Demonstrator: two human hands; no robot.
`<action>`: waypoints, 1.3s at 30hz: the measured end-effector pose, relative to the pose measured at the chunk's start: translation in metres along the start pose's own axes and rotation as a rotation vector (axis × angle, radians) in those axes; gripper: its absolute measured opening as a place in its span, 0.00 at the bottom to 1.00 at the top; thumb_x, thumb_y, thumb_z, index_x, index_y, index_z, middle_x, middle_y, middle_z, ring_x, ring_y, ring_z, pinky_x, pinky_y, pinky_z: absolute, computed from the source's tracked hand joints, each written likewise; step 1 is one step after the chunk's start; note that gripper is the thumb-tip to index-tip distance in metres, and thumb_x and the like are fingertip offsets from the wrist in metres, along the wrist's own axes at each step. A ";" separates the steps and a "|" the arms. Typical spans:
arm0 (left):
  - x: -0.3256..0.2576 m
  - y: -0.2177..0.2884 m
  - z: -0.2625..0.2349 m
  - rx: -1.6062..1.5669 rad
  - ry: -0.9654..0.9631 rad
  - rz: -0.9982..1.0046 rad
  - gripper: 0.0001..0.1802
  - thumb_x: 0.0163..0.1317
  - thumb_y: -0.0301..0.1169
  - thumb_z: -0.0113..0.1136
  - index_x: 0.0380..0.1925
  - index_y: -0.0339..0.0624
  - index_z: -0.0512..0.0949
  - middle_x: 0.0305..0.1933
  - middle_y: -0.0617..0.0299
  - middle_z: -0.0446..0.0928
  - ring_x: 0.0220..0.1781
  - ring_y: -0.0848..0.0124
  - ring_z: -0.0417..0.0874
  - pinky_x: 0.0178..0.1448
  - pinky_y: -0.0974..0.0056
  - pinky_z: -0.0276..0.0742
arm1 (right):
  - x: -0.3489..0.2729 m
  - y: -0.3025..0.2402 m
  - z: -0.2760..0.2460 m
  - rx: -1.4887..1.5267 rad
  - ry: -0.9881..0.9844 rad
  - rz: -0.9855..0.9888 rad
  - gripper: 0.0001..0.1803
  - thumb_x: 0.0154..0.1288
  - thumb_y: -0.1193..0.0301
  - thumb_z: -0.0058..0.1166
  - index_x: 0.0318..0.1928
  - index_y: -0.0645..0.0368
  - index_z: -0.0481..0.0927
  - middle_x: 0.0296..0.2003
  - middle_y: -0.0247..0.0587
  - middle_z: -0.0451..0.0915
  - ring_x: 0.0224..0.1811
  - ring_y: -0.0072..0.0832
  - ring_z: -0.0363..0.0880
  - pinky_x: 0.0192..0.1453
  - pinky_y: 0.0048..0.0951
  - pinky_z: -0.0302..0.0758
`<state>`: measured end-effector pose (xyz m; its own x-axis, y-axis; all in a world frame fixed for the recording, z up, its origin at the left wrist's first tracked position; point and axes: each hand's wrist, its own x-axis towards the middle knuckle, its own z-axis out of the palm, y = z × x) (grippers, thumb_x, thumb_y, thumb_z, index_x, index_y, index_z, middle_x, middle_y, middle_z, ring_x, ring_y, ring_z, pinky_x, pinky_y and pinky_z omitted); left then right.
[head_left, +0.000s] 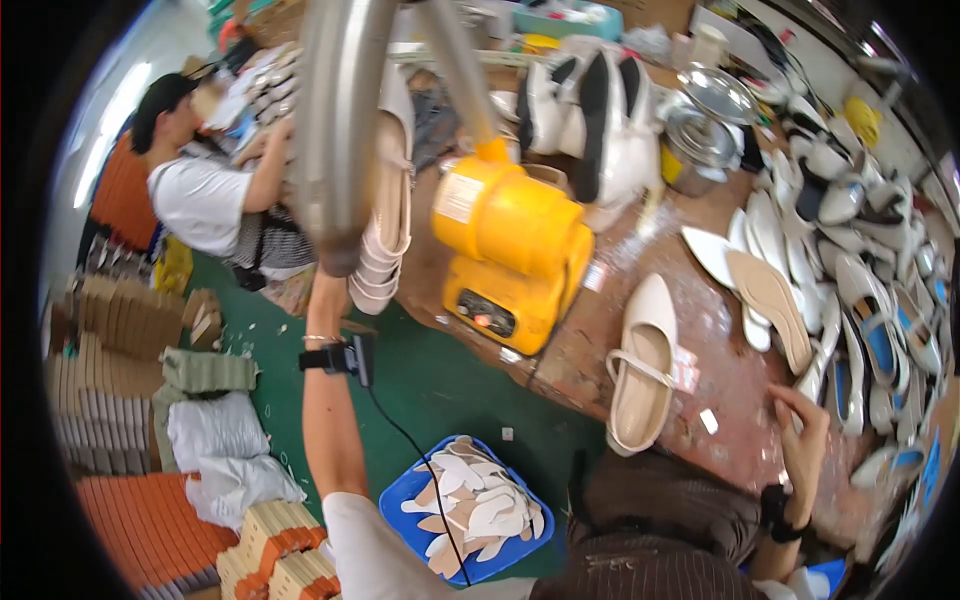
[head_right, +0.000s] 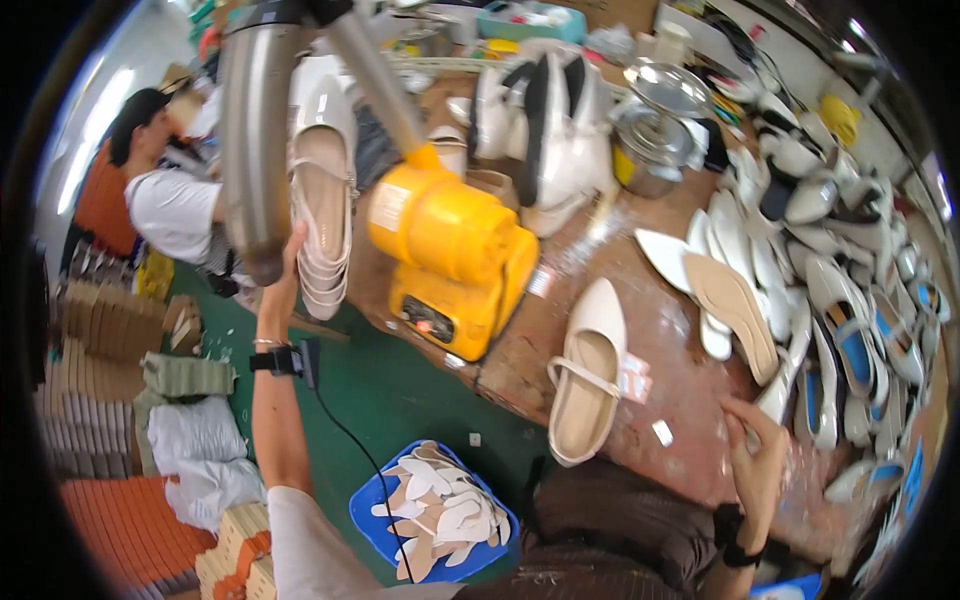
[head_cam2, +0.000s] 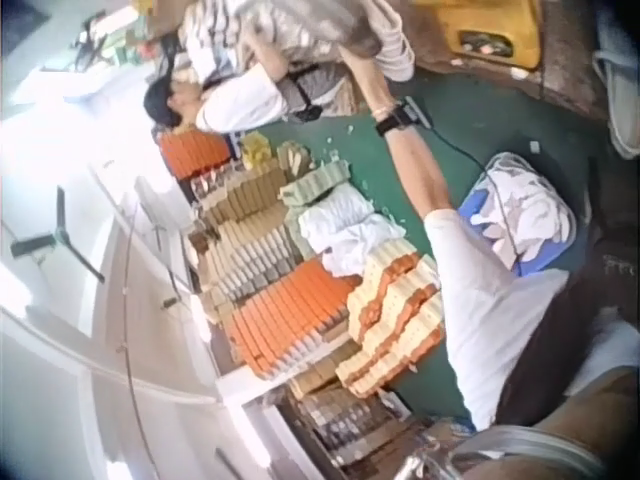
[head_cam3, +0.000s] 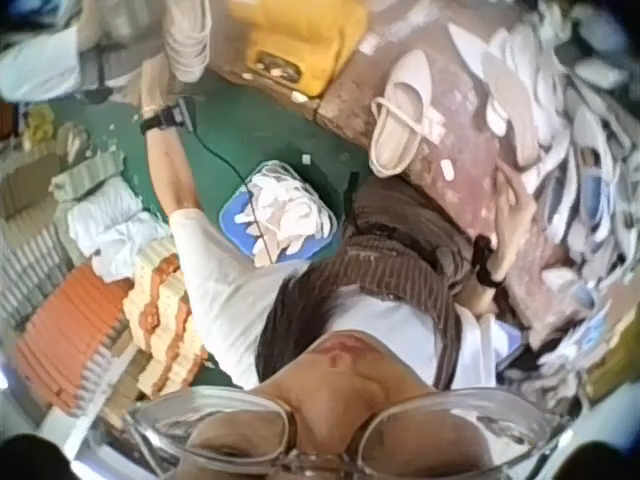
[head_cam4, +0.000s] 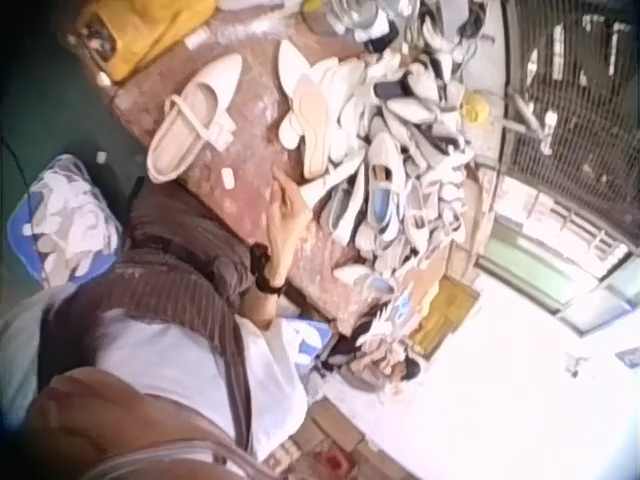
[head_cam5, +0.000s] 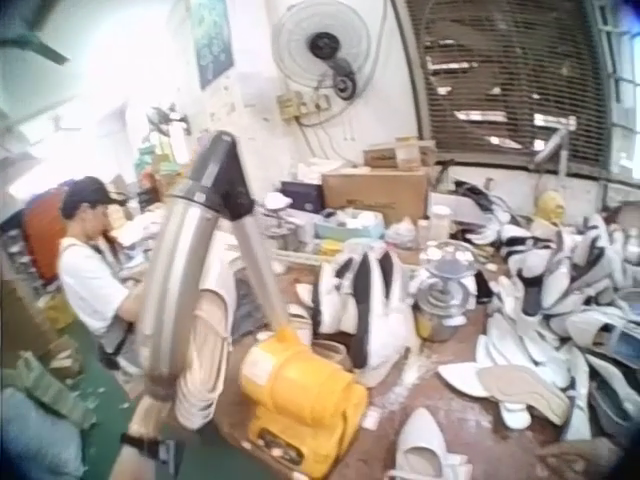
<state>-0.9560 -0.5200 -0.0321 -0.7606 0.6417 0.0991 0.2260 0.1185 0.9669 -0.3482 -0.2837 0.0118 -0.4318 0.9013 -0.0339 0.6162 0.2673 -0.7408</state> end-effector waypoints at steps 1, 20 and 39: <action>0.000 -0.011 -0.011 0.332 -0.184 0.084 0.30 0.77 0.37 0.49 0.74 0.38 0.59 0.73 0.57 0.65 0.75 0.67 0.64 0.77 0.62 0.58 | 0.000 -0.008 0.004 0.013 0.009 -0.036 0.10 0.68 0.75 0.56 0.45 0.68 0.85 0.38 0.41 0.87 0.44 0.25 0.83 0.53 0.26 0.76; -0.276 0.005 0.230 0.033 -0.197 -0.301 0.18 0.75 0.33 0.51 0.59 0.34 0.75 0.55 0.54 0.79 0.53 0.68 0.80 0.52 0.65 0.78 | -0.012 0.014 0.100 0.027 -0.491 0.059 0.27 0.69 0.51 0.51 0.53 0.64 0.76 0.36 0.62 0.84 0.42 0.58 0.83 0.48 0.55 0.78; -0.279 0.097 0.499 -0.368 -0.987 -0.387 0.41 0.67 0.34 0.64 0.73 0.39 0.54 0.65 0.44 0.70 0.64 0.59 0.75 0.58 0.55 0.79 | -0.052 0.183 -0.004 0.905 0.405 0.316 0.25 0.61 0.64 0.61 0.57 0.62 0.77 0.45 0.56 0.83 0.47 0.45 0.84 0.51 0.42 0.78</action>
<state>-0.4180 -0.3092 -0.0831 0.1114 0.9490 -0.2950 -0.2389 0.3137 0.9190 -0.2103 -0.2805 -0.1187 0.0204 0.9774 -0.2102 -0.1339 -0.2057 -0.9694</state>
